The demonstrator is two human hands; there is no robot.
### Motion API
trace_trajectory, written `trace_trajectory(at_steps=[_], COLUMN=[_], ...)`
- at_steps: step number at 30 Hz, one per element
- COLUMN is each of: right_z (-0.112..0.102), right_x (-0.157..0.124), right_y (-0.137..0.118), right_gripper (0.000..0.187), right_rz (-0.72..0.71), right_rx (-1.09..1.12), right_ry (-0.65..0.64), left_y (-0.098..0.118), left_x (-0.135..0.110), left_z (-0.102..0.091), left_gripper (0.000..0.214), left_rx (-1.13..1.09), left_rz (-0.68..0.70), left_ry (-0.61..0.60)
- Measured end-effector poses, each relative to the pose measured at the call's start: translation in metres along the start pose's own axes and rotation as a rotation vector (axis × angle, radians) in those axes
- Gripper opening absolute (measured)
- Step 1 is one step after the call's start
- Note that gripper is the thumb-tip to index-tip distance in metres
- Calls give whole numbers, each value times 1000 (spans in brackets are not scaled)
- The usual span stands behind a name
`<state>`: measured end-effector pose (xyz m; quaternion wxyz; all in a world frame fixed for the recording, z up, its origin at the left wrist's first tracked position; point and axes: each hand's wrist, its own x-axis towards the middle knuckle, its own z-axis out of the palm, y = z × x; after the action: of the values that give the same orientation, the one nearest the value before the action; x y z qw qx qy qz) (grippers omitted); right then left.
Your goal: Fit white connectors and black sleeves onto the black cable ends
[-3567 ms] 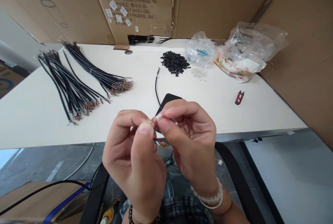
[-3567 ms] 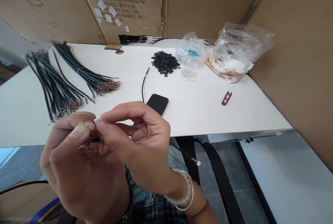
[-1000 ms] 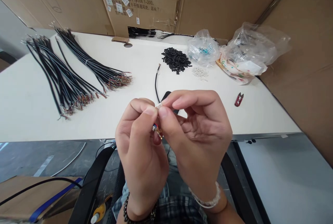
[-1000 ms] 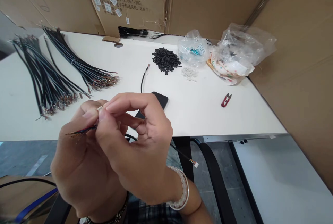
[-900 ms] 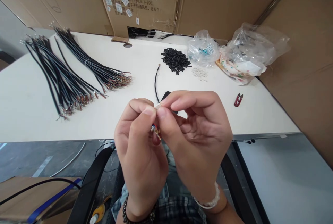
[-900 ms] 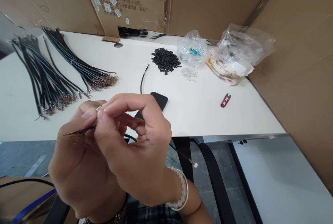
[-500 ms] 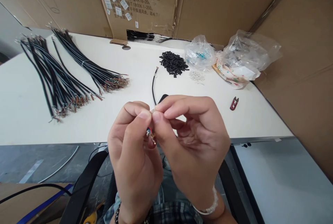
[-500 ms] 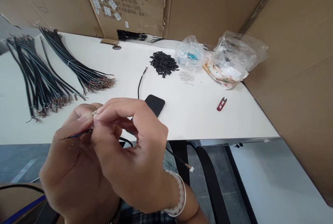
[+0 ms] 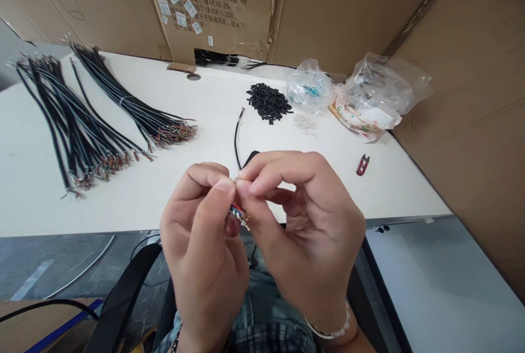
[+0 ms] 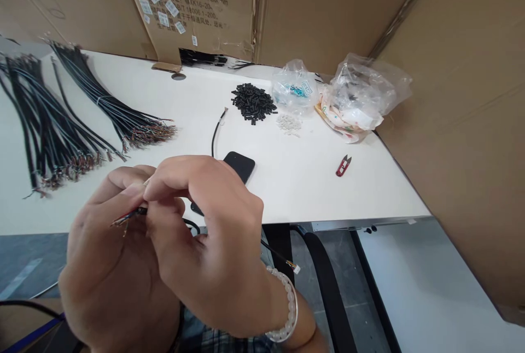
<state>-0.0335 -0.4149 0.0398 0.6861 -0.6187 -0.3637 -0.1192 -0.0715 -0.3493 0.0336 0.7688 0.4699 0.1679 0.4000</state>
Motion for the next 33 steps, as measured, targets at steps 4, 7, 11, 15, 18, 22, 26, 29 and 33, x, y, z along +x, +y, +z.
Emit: trace_trajectory(at_steps=[4,7,11,15,18,22,26,29,33], right_z=[-1,1,1,0,0,1,1,2,3], right_x=[2,4,4,2,2,3,2,1,1], right_y=[-3,-4,-1,2,3,4,6,7,6], right_gripper=[25,23,22,21,20,20,21,22,25], right_rz=[37,56,147,154,148,149,152,130,133], right_rx=[8,93,140,173,180,160,155,172,175], right_ry=[9,52,60,82,89,94,101,94,87], left_y=[2,3,2,0,-1,-2,-7,-16,-24], left_x=[-1,0,-1,-1,0,0,-1,-5,-10], left_z=[3,4,4,6,9,11,7,-1,-5], left_gripper=[23,17,15,14,15,15,11,9,25], left_rx=[42,32,33,32,26,-5,-8,-9,-42], left_rz=[2,-18,-62,-59,-51,-72,-74,53,139], left_ry=[15,30,9,-2,-16,-32,-27,-52,-51])
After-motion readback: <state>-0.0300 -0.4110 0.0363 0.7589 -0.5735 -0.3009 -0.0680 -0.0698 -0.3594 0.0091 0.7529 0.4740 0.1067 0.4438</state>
